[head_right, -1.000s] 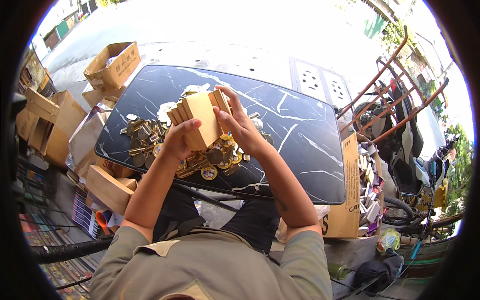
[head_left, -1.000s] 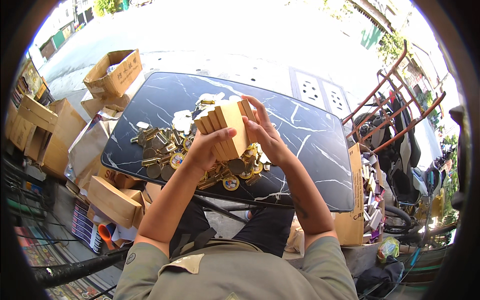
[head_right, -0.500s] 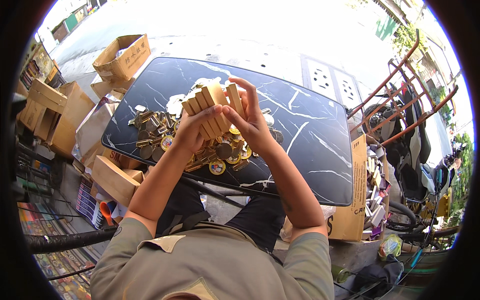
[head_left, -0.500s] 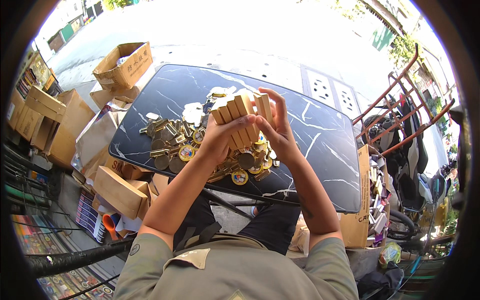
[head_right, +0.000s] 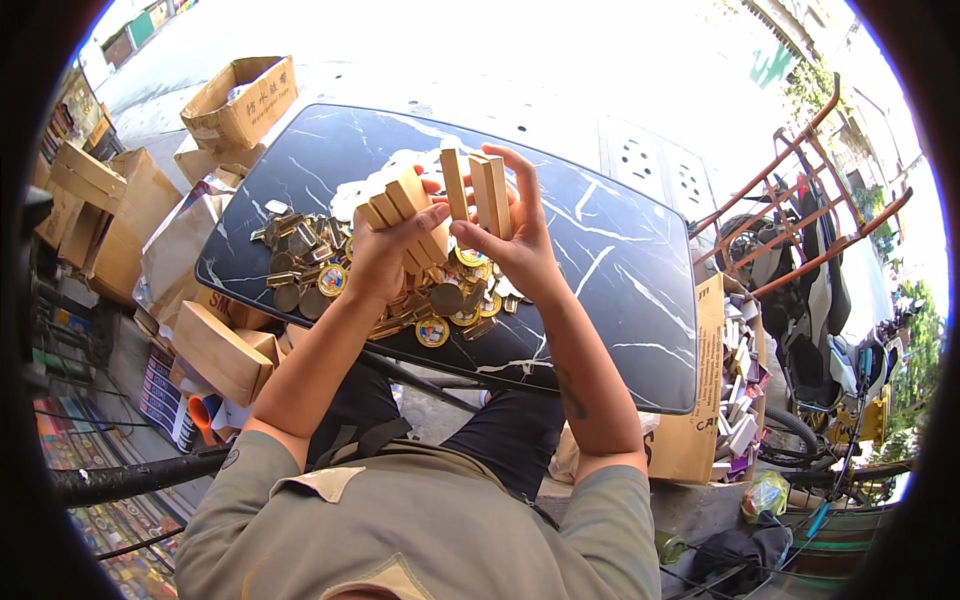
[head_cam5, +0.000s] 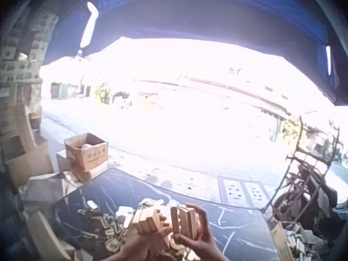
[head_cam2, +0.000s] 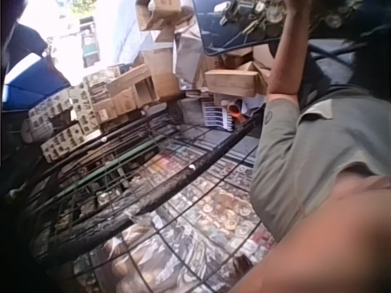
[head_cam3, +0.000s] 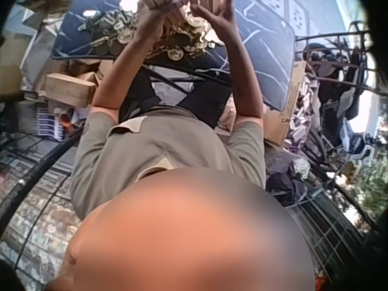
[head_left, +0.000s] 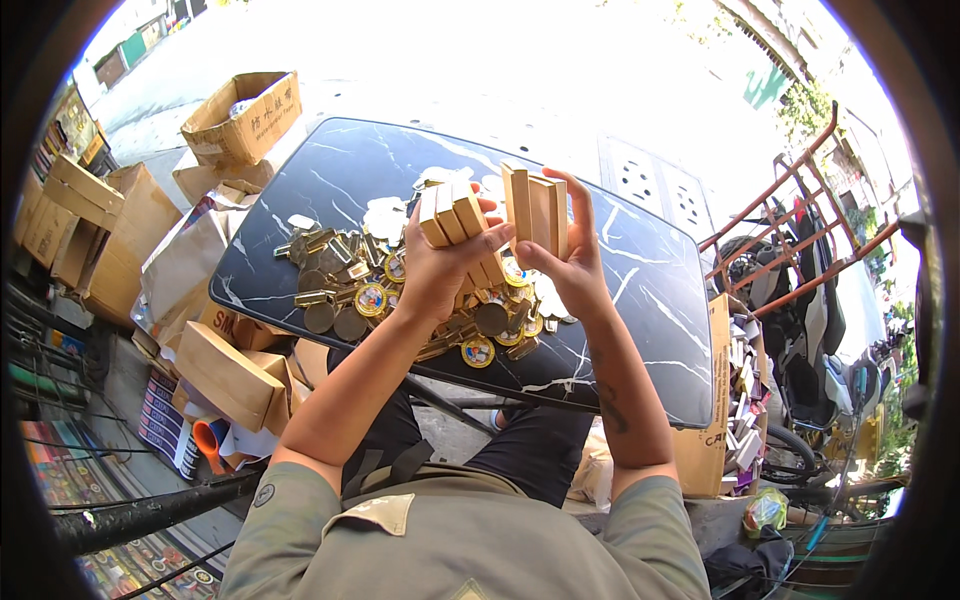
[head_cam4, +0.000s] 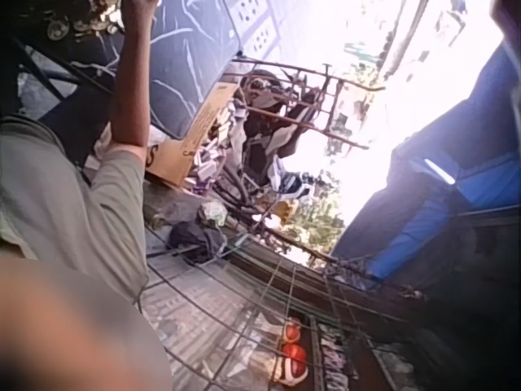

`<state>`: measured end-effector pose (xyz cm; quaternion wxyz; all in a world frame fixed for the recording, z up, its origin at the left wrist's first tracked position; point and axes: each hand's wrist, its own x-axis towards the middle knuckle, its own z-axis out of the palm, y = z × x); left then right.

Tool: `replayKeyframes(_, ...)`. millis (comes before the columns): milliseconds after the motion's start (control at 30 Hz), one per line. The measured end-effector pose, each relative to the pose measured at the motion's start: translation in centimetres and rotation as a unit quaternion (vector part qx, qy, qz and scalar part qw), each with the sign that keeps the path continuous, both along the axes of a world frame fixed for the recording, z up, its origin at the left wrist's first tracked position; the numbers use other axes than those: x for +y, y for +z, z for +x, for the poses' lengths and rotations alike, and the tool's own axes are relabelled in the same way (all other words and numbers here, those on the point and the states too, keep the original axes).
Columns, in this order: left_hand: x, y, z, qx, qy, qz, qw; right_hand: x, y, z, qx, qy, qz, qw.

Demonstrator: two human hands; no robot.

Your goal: The person repeatedly picks up small wooden blocks from a table and stacks them into small piles. They handle the blocks one at a time, occasionally rearranging the stacks. The person also briefly opens a plastic container near the end of the clip.

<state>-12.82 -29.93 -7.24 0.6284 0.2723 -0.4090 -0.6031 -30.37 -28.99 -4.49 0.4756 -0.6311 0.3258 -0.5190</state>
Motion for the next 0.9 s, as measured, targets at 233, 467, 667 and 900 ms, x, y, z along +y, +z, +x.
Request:
replayKeyframes(233,-0.1,-0.2,0.3,-0.029,-0.031,0.013,0.999,-0.5,-0.5,-0.4,-0.004,0.037,0.001,0.999)
replayKeyframes(467,0.2,0.2,0.6,-0.051,-0.031,0.028,0.998,-0.6,-0.5,-0.8,0.015,0.035,-0.009,0.999)
replayKeyframes(667,-0.2,0.1,1.3,-0.003,-0.078,0.034,0.996,-0.8,-0.7,-0.9,-0.022,0.043,-0.010,0.999)
replayKeyframes(900,-0.2,-0.3,1.7,0.027,-0.069,0.031,0.997,-1.4,-1.0,-1.4,-0.006,-0.006,-0.029,1.000)
